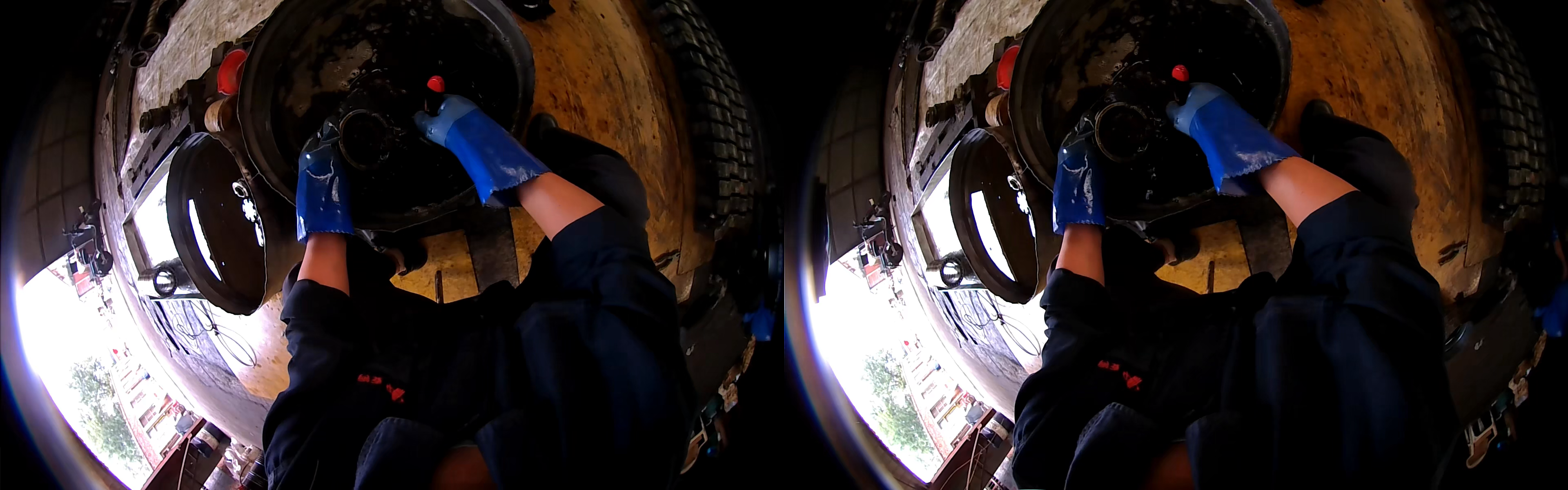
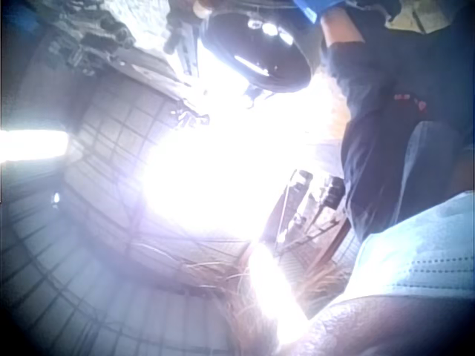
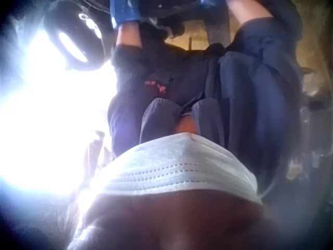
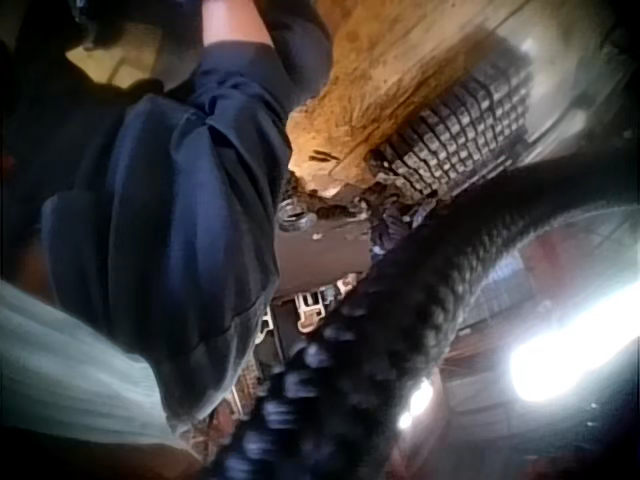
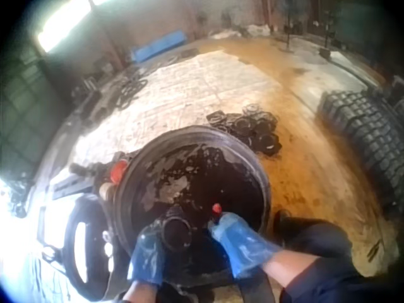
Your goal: The person is sitting on the floor and cleaning a circular mechanical part using a red-handled brush and a dark liquid from a large metal basin. They scrub the part thoroughly, dip it in the liquid, and place it on the floor next to other similar parts.
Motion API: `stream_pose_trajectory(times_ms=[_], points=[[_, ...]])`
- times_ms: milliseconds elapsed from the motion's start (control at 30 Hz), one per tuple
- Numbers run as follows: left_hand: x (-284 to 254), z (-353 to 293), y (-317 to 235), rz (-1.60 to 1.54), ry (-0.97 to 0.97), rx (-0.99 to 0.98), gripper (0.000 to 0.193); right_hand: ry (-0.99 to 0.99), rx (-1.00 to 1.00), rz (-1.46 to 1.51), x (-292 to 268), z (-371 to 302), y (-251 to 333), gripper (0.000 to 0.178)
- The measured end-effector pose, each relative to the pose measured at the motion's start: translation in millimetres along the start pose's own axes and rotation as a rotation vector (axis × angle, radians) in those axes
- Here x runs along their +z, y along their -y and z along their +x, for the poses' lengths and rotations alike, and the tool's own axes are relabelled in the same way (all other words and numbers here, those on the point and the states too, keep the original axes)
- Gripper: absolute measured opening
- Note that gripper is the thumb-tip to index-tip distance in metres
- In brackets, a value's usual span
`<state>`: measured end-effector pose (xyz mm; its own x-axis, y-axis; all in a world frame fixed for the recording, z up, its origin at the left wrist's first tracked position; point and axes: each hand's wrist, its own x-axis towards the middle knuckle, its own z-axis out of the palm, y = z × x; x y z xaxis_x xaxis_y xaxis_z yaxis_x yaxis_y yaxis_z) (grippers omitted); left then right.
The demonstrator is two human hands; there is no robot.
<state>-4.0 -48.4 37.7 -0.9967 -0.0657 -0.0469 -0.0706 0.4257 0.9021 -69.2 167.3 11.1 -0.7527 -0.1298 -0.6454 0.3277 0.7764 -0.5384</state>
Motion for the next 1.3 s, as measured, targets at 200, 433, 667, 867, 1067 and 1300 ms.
stream_pose_trajectory(times_ms=[200, 433, 667, 867, 1067, 1300], points=[[-2.6, 2.6, 0.3, 0.517, 0.071, 0.177, 0.029, -0.146, 0.066, 0.299, 19.9, 35.9, -27.5, 0.059], [3.7, 4.2, 44.5, 0.464, -0.005, 0.022, 0.031, 0.04, -0.022, 0.66, 30.6, 11.6, -3.6, 0.06], [7.1, 8.4, 31.0, 0.33, 0.002, 0.002, 0.03, 0.163, -0.073, 0.325, 17.1, -8.2, 2.7, 0.059], [13.1, 16.4, 18.0, 0.282, 0.063, 0.056, 0.029, 0.232, -0.196, 0.071, 4.7, 23.8, 11.7, 0.057], [3.4, 11.1, 0.6, 0.605, 0.12, 0.262, 0.027, 0.037, -0.35, -0.457, 2.1, -15.3, 28.1, 0.036], [-2.3, 3.6, 2.2, 0.262, -0.006, -0.066, 0.03, -0.01, -0.118, -0.521, 7.4, 16.9, -15.9, 0.03]])
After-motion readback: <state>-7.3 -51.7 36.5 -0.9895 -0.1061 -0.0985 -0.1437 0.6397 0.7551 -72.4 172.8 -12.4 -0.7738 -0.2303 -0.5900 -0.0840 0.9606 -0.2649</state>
